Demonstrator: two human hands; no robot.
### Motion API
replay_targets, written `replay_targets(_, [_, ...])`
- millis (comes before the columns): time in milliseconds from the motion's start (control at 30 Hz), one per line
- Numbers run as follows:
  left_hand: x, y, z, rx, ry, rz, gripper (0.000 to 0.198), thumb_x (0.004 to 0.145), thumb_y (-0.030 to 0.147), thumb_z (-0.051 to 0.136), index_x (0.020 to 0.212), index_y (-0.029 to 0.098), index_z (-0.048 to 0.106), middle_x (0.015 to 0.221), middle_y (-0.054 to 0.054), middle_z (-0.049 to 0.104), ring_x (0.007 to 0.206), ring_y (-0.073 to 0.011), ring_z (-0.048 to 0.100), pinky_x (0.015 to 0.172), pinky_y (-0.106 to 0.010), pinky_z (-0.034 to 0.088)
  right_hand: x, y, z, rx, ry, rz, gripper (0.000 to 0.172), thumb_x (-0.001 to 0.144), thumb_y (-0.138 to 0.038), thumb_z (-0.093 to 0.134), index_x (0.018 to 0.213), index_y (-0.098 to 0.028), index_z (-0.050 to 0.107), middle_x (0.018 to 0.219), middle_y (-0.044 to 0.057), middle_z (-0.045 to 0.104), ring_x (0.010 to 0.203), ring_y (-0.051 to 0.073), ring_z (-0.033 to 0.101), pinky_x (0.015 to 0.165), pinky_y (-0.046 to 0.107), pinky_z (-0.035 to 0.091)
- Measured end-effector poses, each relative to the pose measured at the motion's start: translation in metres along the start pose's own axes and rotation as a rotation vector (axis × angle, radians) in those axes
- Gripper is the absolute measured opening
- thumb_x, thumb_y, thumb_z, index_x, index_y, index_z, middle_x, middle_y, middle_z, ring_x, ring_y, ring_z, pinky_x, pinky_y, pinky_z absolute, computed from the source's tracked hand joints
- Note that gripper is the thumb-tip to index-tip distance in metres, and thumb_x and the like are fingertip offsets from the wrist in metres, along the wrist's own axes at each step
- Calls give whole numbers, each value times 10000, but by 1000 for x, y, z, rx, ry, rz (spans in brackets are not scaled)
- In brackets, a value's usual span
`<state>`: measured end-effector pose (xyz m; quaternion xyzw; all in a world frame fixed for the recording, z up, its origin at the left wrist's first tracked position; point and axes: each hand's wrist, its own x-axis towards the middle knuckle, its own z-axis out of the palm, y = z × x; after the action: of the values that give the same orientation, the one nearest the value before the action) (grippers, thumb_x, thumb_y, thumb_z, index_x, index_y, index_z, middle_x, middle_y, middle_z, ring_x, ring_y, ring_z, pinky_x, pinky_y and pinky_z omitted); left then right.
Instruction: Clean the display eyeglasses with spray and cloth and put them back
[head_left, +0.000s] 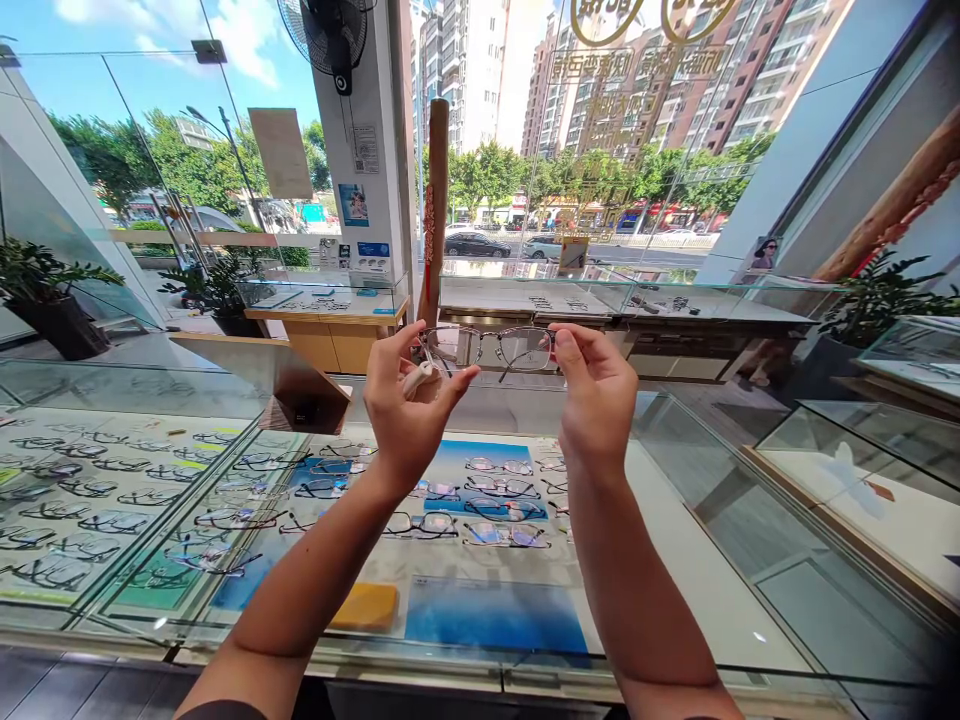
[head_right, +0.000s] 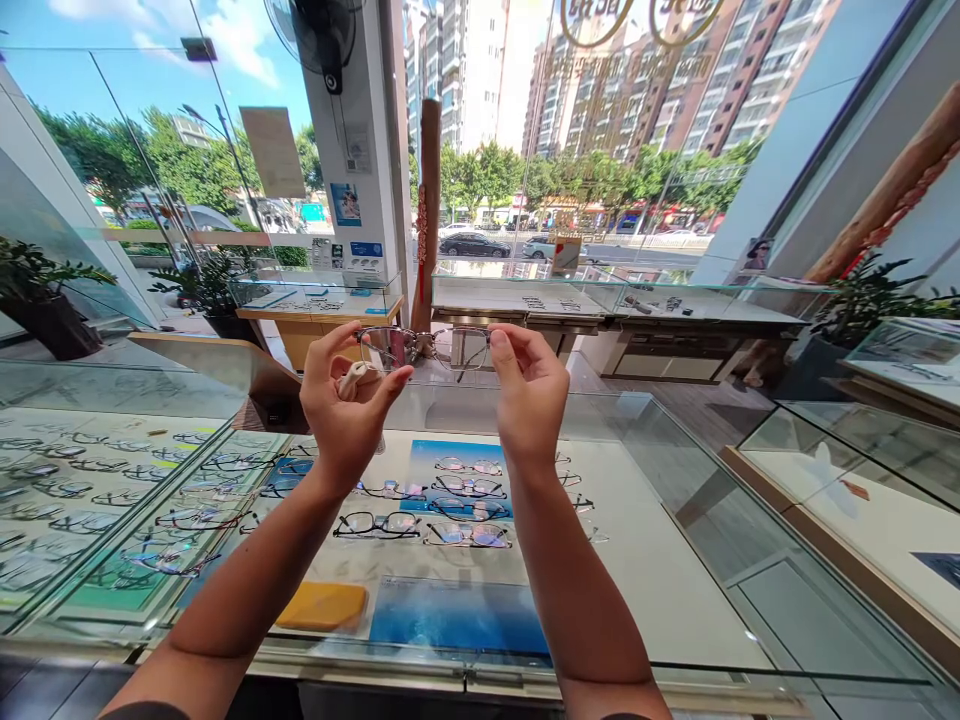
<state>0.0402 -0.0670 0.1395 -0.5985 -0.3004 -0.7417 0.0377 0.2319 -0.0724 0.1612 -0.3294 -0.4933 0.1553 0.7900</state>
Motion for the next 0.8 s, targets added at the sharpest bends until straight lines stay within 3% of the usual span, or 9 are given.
replay_targets(200, [7, -14, -1, -75, -46, 49, 733, 844, 566, 913, 1458, 304, 609, 1403, -86, 716, 792, -122, 674, 733, -295, 589, -15, -12, 11, -56, 95, -242, 165, 978, -394, 752, 1037, -247, 800, 1051, 48, 765, 1022, 210, 725, 939, 411, 608])
replay_targets(300, [9, -20, 1, -147, -74, 42, 747, 855, 582, 895, 1484, 311, 596, 1454, -118, 704, 864, -149, 716, 741, -295, 599, -22, -20, 14, -125, 130, -329, 113, 993, -345, 734, 1024, -261, 801, 1033, 47, 742, 1047, 226, 713, 955, 433, 606])
replay_targets(567, [6, -22, 6, -224, -88, -40, 736, 858, 620, 876, 1474, 311, 619, 1447, -128, 700, 1085, -222, 751, 804, -312, 628, -28, -30, 14, -172, 163, -378, 81, 992, -292, 735, 1001, -265, 811, 997, 42, 737, 1021, 232, 713, 945, 441, 600])
replay_targets(667, [3, -19, 8, -218, -83, -63, 744, 874, 635, 855, 1495, 315, 598, 1421, -123, 705, 1036, -213, 759, 804, -318, 634, -28, -31, 12, -193, 171, -358, 90, 991, -313, 733, 994, -269, 811, 1001, 42, 736, 1021, 234, 716, 936, 440, 607])
replay_targets(800, [-1, -13, 8, -181, -23, 10, 732, 896, 590, 852, 1522, 334, 572, 1417, -105, 677, 966, -187, 742, 774, -315, 634, -23, -26, 10, -100, 140, -289, 107, 977, -342, 761, 1002, -259, 824, 1008, 38, 762, 992, 211, 728, 892, 402, 615])
